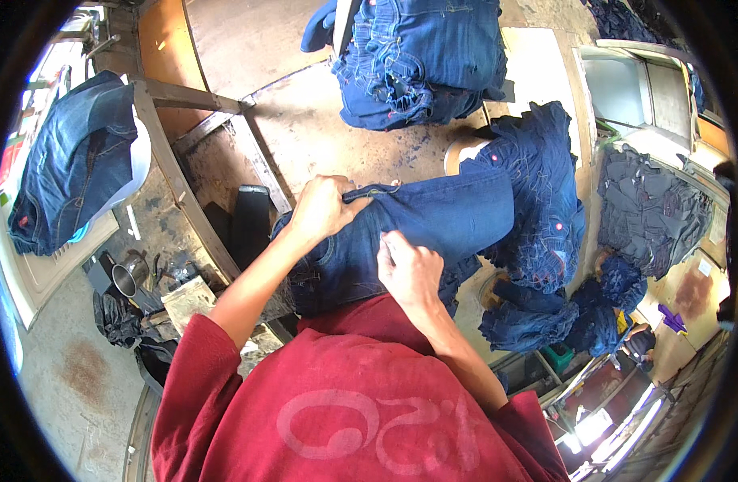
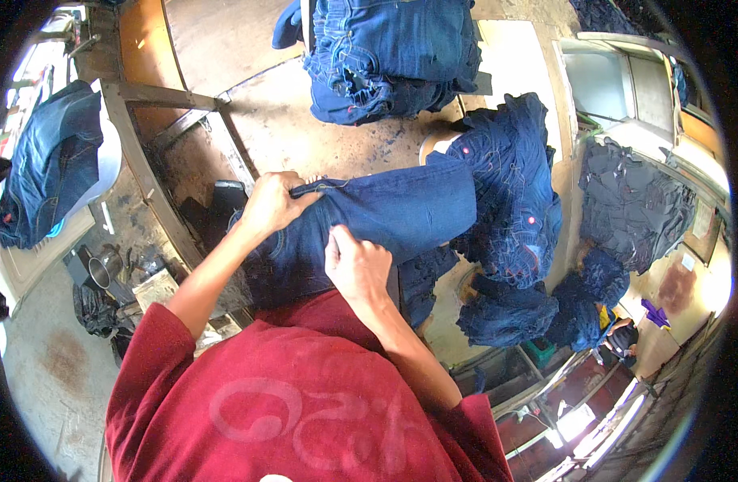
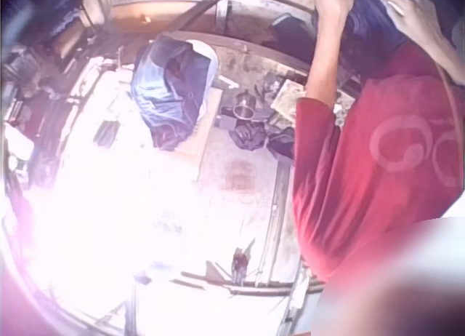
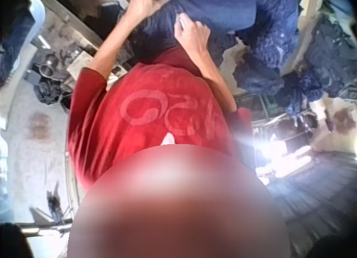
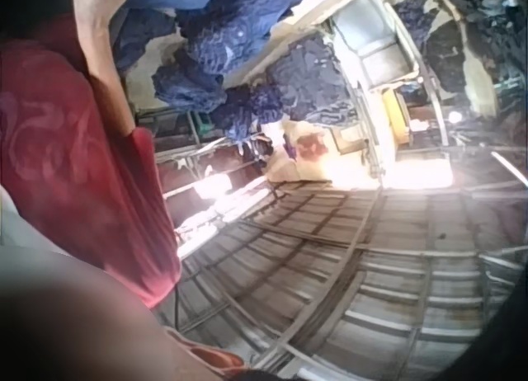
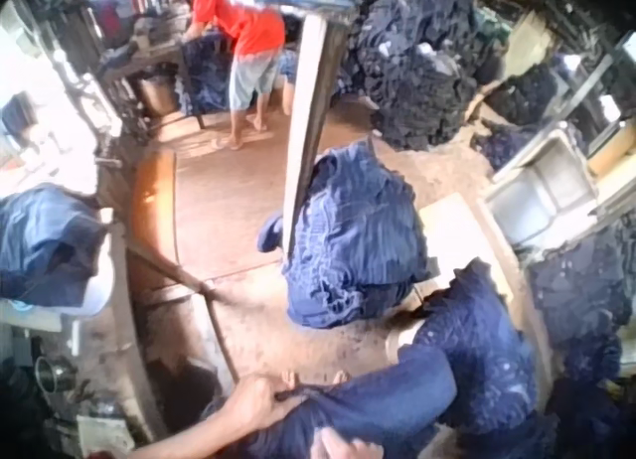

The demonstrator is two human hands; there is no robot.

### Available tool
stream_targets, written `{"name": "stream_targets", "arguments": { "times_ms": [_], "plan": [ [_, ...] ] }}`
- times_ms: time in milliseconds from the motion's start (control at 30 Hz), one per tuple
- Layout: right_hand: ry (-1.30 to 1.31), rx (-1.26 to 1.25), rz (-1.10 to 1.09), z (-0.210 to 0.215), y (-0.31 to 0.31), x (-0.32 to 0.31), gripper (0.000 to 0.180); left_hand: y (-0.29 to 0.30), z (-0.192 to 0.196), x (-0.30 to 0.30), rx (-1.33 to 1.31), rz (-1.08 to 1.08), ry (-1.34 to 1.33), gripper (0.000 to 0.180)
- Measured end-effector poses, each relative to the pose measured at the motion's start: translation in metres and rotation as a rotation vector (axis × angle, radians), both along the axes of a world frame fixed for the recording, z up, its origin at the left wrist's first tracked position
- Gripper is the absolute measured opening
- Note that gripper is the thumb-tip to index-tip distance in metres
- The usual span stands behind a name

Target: The person repeatedly scrapes the surface of denim jeans with a small handheld tool to remove loose threads or fuzz. They handle multiple jeans one at a time, turning them over and moving them on the table while continuing the scraping action.

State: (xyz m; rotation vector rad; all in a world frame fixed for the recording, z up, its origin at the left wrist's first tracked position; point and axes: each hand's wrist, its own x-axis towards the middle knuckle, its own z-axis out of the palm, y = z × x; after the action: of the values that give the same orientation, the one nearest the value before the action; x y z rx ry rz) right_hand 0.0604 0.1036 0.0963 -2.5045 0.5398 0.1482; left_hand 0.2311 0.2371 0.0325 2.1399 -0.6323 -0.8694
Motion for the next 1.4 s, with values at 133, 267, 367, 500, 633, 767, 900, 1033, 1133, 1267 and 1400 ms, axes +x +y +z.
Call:
{"name": "stream_targets", "arguments": {
  "times_ms": [133,267,367,500,633,767,900,1033,1133,1267,1400],
  "plan": [
    [-0.076,0.337,-0.335,0.016,-0.021,-0.027,0.018,0.041,0.059,-0.047,0.100,0.352,-0.507,0.080],
    [-0.143,0.435,-0.431,0.013,-0.048,-0.052,0.022,0.073,0.084,-0.128,0.304,0.761,0.007,0.117],
    [-0.145,0.449,-0.503,0.005,-0.057,-0.065,0.022,0.089,0.075,-0.155,0.218,0.834,-0.014,0.099],
    [-0.173,0.363,-0.512,0.001,-0.064,-0.072,0.029,0.116,0.080,-0.166,0.019,0.921,0.360,0.052],
    [-0.141,0.326,-0.485,0.002,-0.077,-0.079,0.033,0.113,0.085,-0.170,-0.655,0.887,0.855,0.058],
    [-0.087,0.350,-0.464,0.001,-0.089,-0.083,0.041,0.084,0.067,-0.150,-0.498,1.071,1.596,0.077],
    [0.111,0.446,-0.578,-0.004,-0.092,-0.074,0.064,0.059,0.061,-0.132,-0.398,0.649,1.159,0.052],
    [0.402,0.883,-0.766,-0.011,-0.079,-0.060,0.068,0.041,0.075,-0.140,-0.632,0.959,1.732,0.055],
    [0.266,0.816,-0.632,-0.010,-0.064,-0.064,0.056,0.039,0.084,-0.145,-0.384,0.854,1.599,0.052],
    [0.069,0.842,-0.647,0.001,-0.056,-0.081,0.039,0.050,0.089,-0.150,-0.348,0.636,1.415,0.043],
    [0.090,0.948,-0.681,0.010,-0.057,-0.090,0.038,0.062,0.094,-0.161,-0.503,0.673,1.333,0.040]
  ]
}}
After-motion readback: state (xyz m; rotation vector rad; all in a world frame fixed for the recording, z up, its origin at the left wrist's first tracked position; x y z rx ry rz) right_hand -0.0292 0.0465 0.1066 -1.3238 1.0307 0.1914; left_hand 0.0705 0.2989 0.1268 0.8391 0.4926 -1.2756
